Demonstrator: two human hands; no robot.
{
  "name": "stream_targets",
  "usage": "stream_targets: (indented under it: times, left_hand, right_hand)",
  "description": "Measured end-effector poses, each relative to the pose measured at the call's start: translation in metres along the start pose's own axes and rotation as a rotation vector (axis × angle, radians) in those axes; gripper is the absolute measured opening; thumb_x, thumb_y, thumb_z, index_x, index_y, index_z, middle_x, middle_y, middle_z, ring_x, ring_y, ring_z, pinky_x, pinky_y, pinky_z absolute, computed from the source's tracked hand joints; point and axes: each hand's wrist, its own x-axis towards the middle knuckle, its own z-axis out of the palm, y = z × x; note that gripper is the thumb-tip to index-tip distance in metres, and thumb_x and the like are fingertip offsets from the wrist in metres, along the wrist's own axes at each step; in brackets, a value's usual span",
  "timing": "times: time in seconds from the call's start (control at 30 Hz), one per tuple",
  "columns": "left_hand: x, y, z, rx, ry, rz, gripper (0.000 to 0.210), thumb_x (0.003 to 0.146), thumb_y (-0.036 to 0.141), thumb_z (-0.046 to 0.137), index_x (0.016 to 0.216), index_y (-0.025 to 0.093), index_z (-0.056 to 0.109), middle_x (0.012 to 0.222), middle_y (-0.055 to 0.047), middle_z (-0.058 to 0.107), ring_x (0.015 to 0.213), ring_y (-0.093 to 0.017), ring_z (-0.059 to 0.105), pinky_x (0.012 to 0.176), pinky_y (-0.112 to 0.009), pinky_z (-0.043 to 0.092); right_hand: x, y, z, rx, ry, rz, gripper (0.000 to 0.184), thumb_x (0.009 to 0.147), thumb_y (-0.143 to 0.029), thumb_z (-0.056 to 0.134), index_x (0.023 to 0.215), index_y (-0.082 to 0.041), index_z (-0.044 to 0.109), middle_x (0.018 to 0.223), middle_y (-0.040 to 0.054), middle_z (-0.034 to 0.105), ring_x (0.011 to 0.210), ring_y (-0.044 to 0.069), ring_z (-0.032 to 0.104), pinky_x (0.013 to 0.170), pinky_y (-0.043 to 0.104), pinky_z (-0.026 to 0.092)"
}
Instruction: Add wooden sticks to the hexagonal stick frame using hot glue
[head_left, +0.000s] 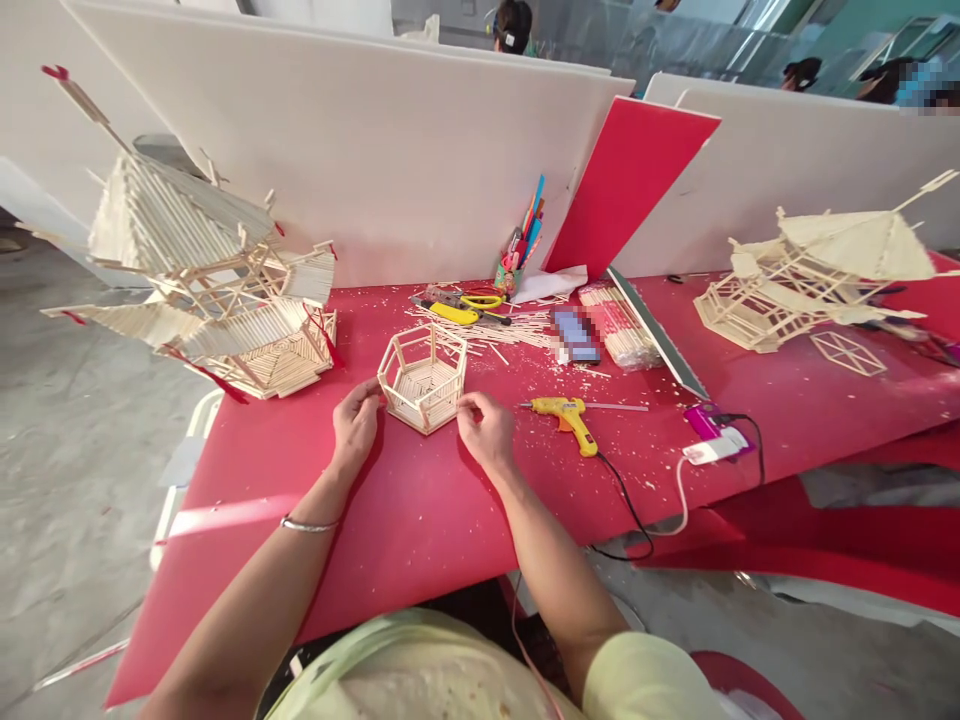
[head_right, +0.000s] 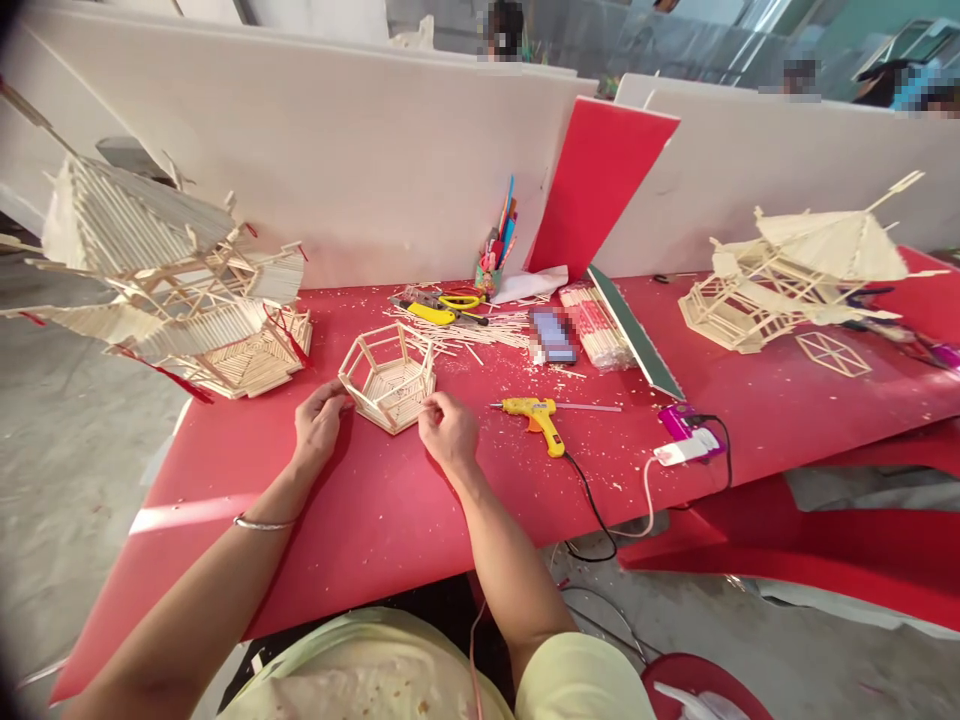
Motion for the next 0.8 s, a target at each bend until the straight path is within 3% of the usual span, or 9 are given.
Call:
stream_targets:
  times: [0.1,0.23,0.33,0.4,0.57,0.8]
  left_hand:
    - [-0.001,0.003,-0.001,0.043,-0.017,0.03,0.039,0.073,0.019,0.054,0.102,0.02,0.081,0.101,-0.004,0.08,0.099,-0.024,0.072,0.09,-0.032,0.055]
    - [-0.003,0.003,-0.002,0.078,-0.073,0.025,0.044,0.068,0.018,0.052,0.101,0.019,0.08,0.096,-0.003,0.08,0.089,-0.022,0.072,0.077,-0.029,0.055]
    - [-0.004,0.0,-0.002,0.114,-0.176,0.032,0.044,0.07,0.02,0.057,0.108,0.018,0.078,0.093,-0.003,0.079,0.079,-0.02,0.07,0.069,-0.027,0.053]
    - [-0.004,-0.005,-0.002,0.161,-0.199,0.072,0.038,0.076,0.024,0.061,0.109,0.018,0.078,0.096,-0.004,0.079,0.081,-0.02,0.07,0.073,-0.027,0.054]
    - [0.002,-0.016,0.0,0.276,-0.151,0.151,0.028,0.087,0.035,0.062,0.104,0.02,0.079,0.101,-0.006,0.078,0.091,-0.022,0.07,0.08,-0.03,0.054]
    - [0.0,-0.011,0.001,0.313,-0.12,0.157,0.024,0.089,0.035,0.063,0.1,0.02,0.078,0.098,-0.005,0.078,0.088,-0.022,0.07,0.079,-0.03,0.053]
  right_hand:
    - [0.004,0.003,0.0,-0.016,0.059,0.054,0.026,0.084,-0.02,0.057,0.107,-0.023,0.069,0.098,0.0012,0.076,0.08,0.016,0.068,0.078,0.026,0.052]
    - [0.006,0.007,0.005,-0.05,-0.015,0.024,0.038,0.084,-0.02,0.061,0.121,-0.022,0.067,0.099,0.0021,0.074,0.08,0.016,0.067,0.076,0.025,0.05]
    - [0.006,0.01,0.01,-0.112,-0.069,0.003,0.027,0.088,-0.022,0.062,0.114,-0.02,0.071,0.096,0.004,0.074,0.082,0.017,0.066,0.076,0.025,0.049]
    - [0.007,0.013,0.013,-0.127,-0.072,-0.017,0.02,0.094,-0.026,0.06,0.108,-0.02,0.072,0.095,0.0055,0.075,0.083,0.018,0.067,0.077,0.025,0.049]
    - [0.01,0.02,0.018,-0.107,-0.051,-0.072,0.021,0.101,-0.027,0.054,0.108,-0.02,0.072,0.103,0.0091,0.076,0.094,0.021,0.069,0.086,0.027,0.049]
    - [0.011,0.023,0.022,-0.11,-0.042,-0.079,0.022,0.1,-0.03,0.055,0.108,-0.019,0.073,0.102,0.0098,0.076,0.093,0.022,0.069,0.086,0.029,0.051]
